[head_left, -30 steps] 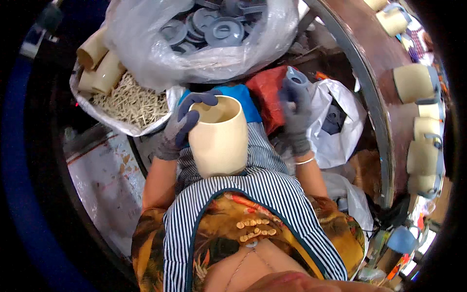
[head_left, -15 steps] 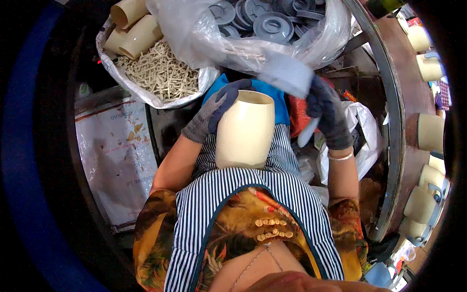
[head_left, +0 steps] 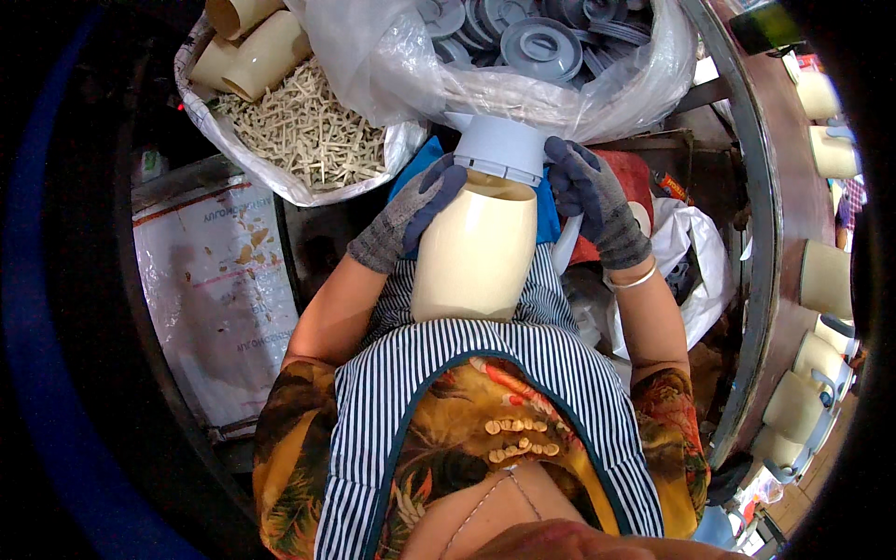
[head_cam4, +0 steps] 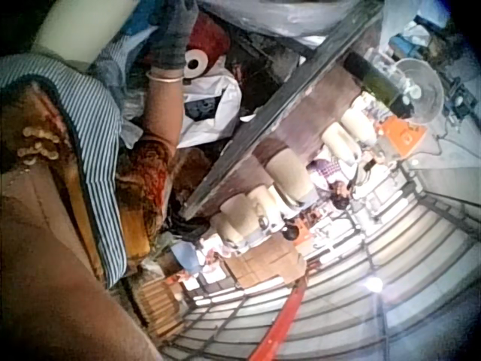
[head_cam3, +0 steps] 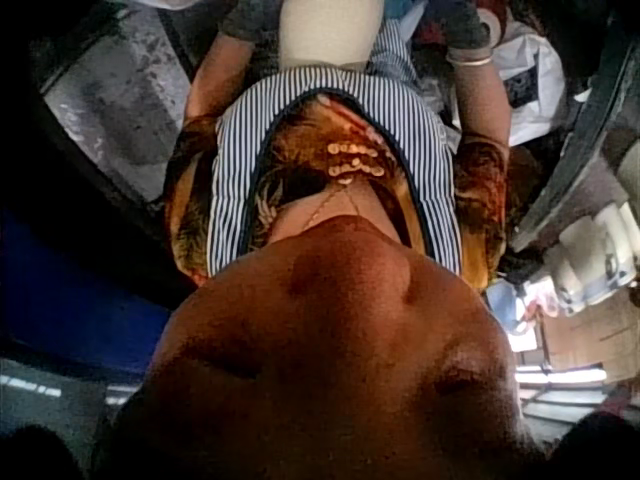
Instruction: The person repeatedly picks up beige plastic cups and grey plastic lids from nearby bags. They place a lid onto each cup, press it down to secure the fit, and then set the assembled unit aside. The process is repetitive and involves handling multiple identical items.
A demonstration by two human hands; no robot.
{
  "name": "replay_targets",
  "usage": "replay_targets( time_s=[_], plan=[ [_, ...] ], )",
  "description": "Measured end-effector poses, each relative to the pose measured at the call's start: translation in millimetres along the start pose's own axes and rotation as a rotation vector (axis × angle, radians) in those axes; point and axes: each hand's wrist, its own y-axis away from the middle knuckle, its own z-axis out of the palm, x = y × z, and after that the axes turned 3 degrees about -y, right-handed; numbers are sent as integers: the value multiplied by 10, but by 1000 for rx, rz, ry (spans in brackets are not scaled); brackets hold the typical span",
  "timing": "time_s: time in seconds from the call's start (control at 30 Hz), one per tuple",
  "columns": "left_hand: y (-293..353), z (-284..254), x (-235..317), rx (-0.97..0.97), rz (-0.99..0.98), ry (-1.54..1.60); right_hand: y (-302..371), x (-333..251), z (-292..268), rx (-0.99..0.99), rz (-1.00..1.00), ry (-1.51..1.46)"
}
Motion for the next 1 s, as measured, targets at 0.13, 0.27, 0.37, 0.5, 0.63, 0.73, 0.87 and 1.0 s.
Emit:
replay_targets(
  time_s=[0.13, 0.27, 0.37, 0.5, 0.63, 0.73, 0.87, 1.0],
  plan=[
    [0, -10, 13, -9, 44, -124, -13, 18, 1, -12, -18, -8],
    [-93, -392, -287, -31, 140, -556, 13, 6, 32, 26, -42, 35],
    [-30, -42, 50, 18, 18, -373, -17, 45, -35, 20, -40, 64],
    [-6, -126, -13, -4, 80, -527, -50, 83, -35, 32, -60, 55],
    [-20, -47, 17, 16, 0, -215, -32, 57, -10, 93, -58, 90],
    [-121, -133, 174, -75, -90, -196, -127, 203, -76, 143, -176, 127],
    [-177, 337, 677, 140, -398, -511, -112, 320, -48, 140, -262, 141],
    [-224, -309, 127, -216, 640, -1373, -67, 310, 23, 169, -189, 178]
  ],
)
